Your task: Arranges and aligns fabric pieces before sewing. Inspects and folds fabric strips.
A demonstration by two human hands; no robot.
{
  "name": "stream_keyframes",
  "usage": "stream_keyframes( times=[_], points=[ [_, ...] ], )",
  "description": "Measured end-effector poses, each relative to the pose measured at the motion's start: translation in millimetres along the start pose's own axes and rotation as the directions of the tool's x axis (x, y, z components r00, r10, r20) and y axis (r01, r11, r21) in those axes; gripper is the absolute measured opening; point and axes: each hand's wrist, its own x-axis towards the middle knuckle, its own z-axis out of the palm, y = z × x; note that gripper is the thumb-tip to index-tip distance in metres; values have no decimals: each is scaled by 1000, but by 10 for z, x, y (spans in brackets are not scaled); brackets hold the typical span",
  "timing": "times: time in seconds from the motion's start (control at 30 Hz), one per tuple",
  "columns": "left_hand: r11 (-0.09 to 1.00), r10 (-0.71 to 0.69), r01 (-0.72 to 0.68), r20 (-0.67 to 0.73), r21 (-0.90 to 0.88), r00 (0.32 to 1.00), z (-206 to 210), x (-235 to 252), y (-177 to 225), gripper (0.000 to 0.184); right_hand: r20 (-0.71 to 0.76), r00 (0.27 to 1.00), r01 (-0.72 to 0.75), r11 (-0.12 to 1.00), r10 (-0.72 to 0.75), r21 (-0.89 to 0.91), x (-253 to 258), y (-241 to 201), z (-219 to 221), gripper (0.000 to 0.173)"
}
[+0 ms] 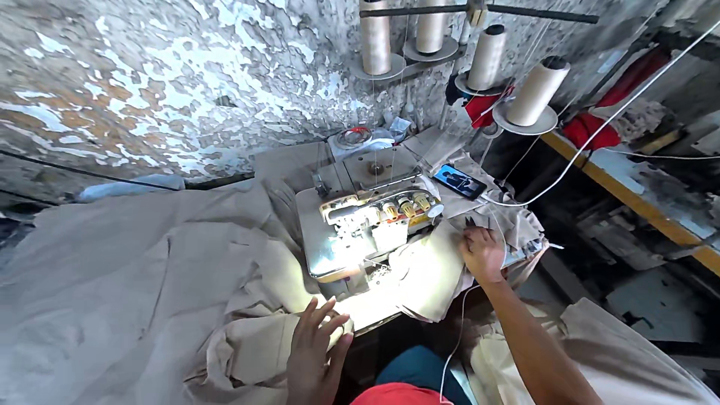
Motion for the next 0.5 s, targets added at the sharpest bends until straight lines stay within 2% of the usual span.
stream_keyframes(
  times=[0.03,0.1,0.13,0.17,0.2,0.27,0.33,0.4,0.43,0.47,0.5],
  points=[
    [1000,2,-2,7,-15,1000,11,4,15,27,72,995,-67,997,65,28,28,-59,-57,20],
    [999,12,-9,60,-43,998,38,46,94,26,325,917,-247,969,229,12,167,-135,-170,34],
    [998,24,-18,105,-58,994,54,82,147,26,415,871,-283,959,262,-11,246,-130,-182,41],
    [997,44,-34,161,-68,986,71,129,198,26,464,848,-276,961,258,-28,310,-122,-183,40],
    [995,74,-59,209,-79,975,91,186,242,27,481,848,-248,969,224,-14,354,-145,-208,34],
    [990,104,-73,286,-117,953,137,315,295,30,467,880,-164,977,83,135,377,-307,-371,24],
    [983,76,-9,353,-185,932,210,456,310,48,463,878,-73,922,-121,380,313,-579,-691,18],
    [965,58,66,454,-254,889,309,594,309,77,406,859,-5,788,-313,616,179,-859,-1063,19],
    [954,65,102,525,-283,848,354,644,325,83,343,855,23,689,-389,725,123,-961,-1241,21],
    [941,70,153,616,-302,785,388,674,363,79,269,856,56,597,-441,800,89,-1018,-1401,22],
    [926,84,207,705,-317,704,425,683,411,66,204,864,88,538,-461,838,78,-1030,-1538,19]
  ],
)
